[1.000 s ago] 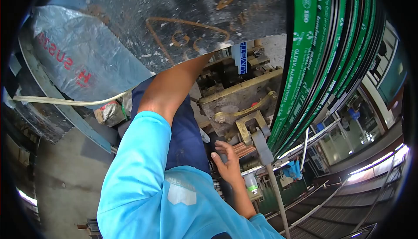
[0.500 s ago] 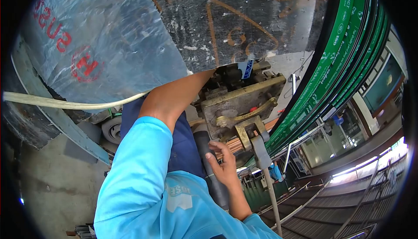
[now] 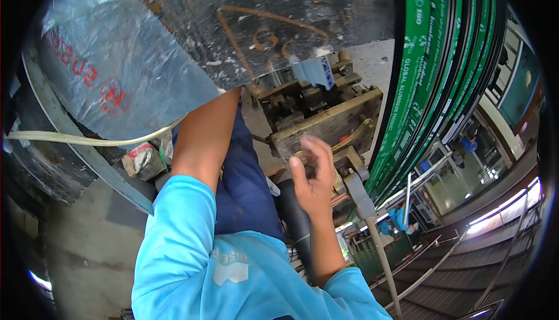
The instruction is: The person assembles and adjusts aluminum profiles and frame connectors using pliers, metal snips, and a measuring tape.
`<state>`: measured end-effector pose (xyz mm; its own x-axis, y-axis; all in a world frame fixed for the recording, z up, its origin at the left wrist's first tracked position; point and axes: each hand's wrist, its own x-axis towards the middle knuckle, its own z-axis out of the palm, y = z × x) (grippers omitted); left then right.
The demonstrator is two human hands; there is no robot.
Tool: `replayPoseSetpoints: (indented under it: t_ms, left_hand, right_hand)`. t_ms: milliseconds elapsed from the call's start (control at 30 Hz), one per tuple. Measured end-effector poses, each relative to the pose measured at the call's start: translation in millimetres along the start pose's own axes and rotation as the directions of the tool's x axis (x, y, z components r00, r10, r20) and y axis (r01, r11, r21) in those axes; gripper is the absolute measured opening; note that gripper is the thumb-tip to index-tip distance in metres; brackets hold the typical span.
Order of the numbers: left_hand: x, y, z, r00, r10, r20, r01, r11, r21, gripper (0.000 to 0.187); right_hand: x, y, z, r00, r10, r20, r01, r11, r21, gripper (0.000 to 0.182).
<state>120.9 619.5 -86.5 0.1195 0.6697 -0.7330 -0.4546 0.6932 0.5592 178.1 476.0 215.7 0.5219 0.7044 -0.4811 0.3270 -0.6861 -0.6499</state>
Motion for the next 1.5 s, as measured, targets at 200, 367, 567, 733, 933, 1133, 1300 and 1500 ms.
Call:
replayPoseSetpoints:
  t_ms: [200,367,567,733,933,1133,1300,1500]
  left_hand:
    - [41.6,19.8,-22.6,0.995,0.084,0.045,-0.090,0.987,0.135,0.031]
    - [64.3,30.7,-28.5,0.986,0.131,0.105,-0.154,0.953,0.260,0.031]
    - [78.9,37.0,-34.1,0.972,0.161,0.172,-0.217,0.897,0.386,0.032]
    - [89.2,27.8,-41.4,0.947,0.190,0.258,-0.302,0.797,0.523,0.032]
    - [106.4,15.0,-54.1,0.861,0.242,0.447,-0.505,0.501,0.703,0.033]
    - [59.6,34.4,8.1,0.921,0.126,0.369,-0.346,0.699,0.626,0.028]
    - [67.8,13.4,-15.3,0.927,0.194,0.320,-0.358,0.709,0.608,0.028]
    - [30.5,37.4,24.6,0.952,-0.039,0.304,-0.071,0.937,0.342,0.039]
  right_hand:
    - [72.9,-0.5,53.6,0.962,-0.263,-0.075,0.226,0.918,-0.326,0.071]
    - [113.6,15.2,93.3,0.983,-0.142,-0.119,0.078,0.900,-0.430,0.087]
    - [143.0,51.9,95.8,0.987,-0.108,-0.122,0.041,0.891,-0.453,0.079]
    - [140.8,52.6,97.2,0.981,-0.122,-0.153,0.051,0.914,-0.401,0.073]
    - [106.7,31.2,105.1,0.967,-0.201,-0.156,0.154,0.951,-0.267,0.066]
    - [66.4,30.1,86.6,0.983,-0.183,-0.029,0.182,0.982,-0.047,0.061]
    - [57.7,35.0,78.6,0.991,-0.136,-0.001,0.136,0.991,0.004,0.060]
    - [59.4,37.8,72.5,0.995,-0.100,-0.019,0.101,0.994,0.040,0.057]
